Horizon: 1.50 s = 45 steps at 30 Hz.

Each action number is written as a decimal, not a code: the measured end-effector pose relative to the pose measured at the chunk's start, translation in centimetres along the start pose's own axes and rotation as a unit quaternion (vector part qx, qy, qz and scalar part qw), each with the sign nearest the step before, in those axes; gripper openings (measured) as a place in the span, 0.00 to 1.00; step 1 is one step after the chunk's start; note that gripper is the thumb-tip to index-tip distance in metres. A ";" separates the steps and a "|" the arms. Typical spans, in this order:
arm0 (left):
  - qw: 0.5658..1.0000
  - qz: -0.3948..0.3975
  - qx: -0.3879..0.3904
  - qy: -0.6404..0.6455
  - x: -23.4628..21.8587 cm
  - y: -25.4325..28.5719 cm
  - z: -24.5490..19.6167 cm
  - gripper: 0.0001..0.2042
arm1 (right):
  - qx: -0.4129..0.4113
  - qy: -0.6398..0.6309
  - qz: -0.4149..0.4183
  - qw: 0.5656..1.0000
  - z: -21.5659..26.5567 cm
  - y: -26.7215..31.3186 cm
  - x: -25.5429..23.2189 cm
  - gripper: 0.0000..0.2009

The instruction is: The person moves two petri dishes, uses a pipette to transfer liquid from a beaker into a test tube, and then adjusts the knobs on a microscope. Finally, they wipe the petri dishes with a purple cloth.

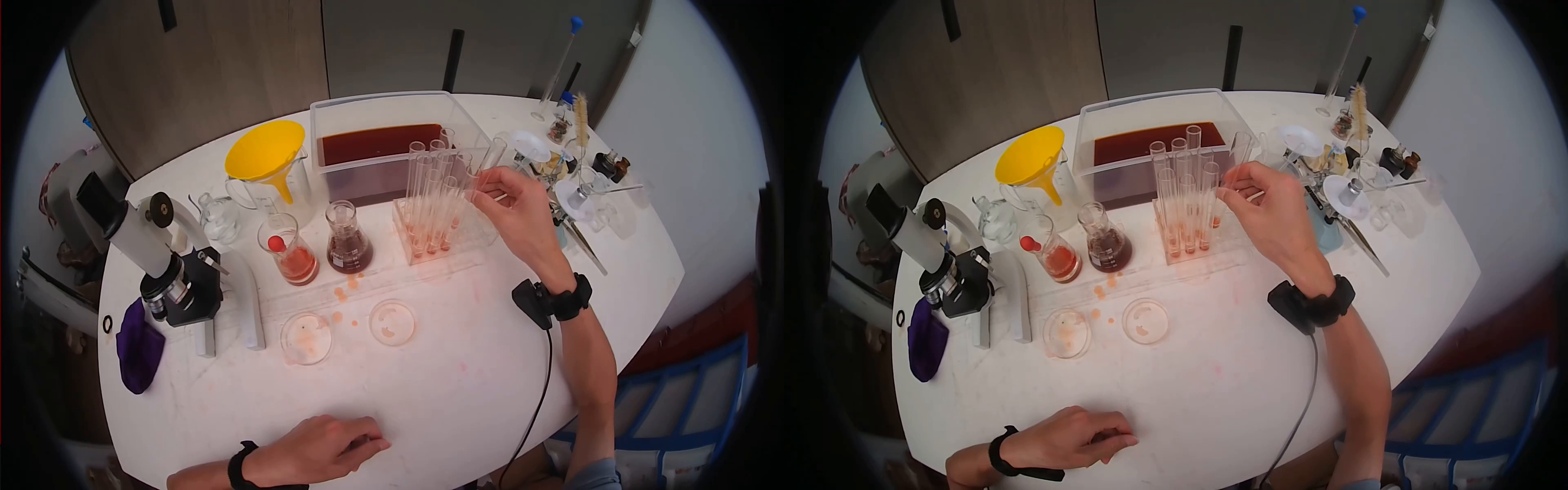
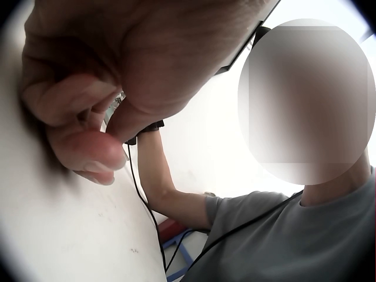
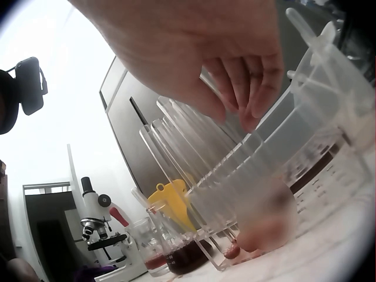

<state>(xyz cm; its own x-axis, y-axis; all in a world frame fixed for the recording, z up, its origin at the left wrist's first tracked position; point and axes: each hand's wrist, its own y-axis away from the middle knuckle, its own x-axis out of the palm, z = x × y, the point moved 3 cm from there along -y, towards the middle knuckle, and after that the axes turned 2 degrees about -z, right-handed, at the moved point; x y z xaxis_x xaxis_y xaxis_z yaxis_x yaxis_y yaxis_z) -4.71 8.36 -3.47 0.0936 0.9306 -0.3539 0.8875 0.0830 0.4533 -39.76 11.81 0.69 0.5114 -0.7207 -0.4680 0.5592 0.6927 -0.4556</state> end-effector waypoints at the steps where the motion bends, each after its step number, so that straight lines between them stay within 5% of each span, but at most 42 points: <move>1: 1.000 -0.001 0.000 0.001 -0.1 0.0 -0.2 0.11 | 0.000 0.000 0.001 1.000 0.0 0.1 0.0 0.08; 7: 0.996 -0.054 0.064 -0.035 -0.6 -0.3 -1.9 0.09 | -0.010 0.004 -0.012 1.000 0.0 -0.2 -0.4 0.09; 16: 0.927 -0.339 0.156 -0.033 -7.1 -6.8 -9.2 0.11 | -0.015 0.003 -0.019 1.000 0.8 -0.2 -0.9 0.10; 19: 0.887 -0.414 0.182 -0.093 -8.4 -11.0 -9.6 0.13 | -0.011 0.008 -0.017 1.000 0.9 -0.4 -1.1 0.10; 21: 0.787 -0.510 0.262 -0.226 -8.8 -12.7 -9.7 0.13 | -0.015 0.004 -0.009 1.000 1.0 -0.3 -1.1 0.11; 24: 0.835 -0.480 0.194 -0.185 -9.7 -14.1 -9.6 0.13 | -0.043 0.002 -0.007 0.999 1.2 -0.3 -1.1 0.11; 30: 0.864 -0.449 0.149 -0.174 -10.2 -14.8 -9.8 0.12 | -0.038 -0.045 0.012 0.998 0.6 -0.3 -0.8 0.09; 34: 0.842 -0.471 0.184 -0.188 -10.4 -14.1 -10.3 0.11 | -0.052 -0.063 -0.022 0.996 0.8 -0.6 -1.3 0.09; 37: 0.859 -0.465 0.172 -0.127 -10.4 -11.1 -12.5 0.10 | -0.058 -0.088 -0.047 0.993 1.1 -0.6 -1.5 0.10; 40: 0.860 -0.445 0.249 0.010 -9.4 -6.8 -13.3 0.09 | -0.073 -0.110 -0.069 0.989 2.2 -0.3 -2.4 0.10; 45: 0.846 -0.477 0.221 -0.084 -8.9 -0.2 -10.9 0.08 | -0.119 -0.106 -0.050 0.986 6.0 1.8 -3.8 0.08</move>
<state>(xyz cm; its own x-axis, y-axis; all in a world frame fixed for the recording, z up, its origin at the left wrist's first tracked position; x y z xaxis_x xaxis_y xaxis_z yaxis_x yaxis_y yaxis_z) -10.64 3.98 8.50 -0.7310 0.4475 -0.5152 0.6739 0.5921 -0.4420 -36.78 15.63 6.17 0.5998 -0.7584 -0.2550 0.4575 0.5865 -0.6684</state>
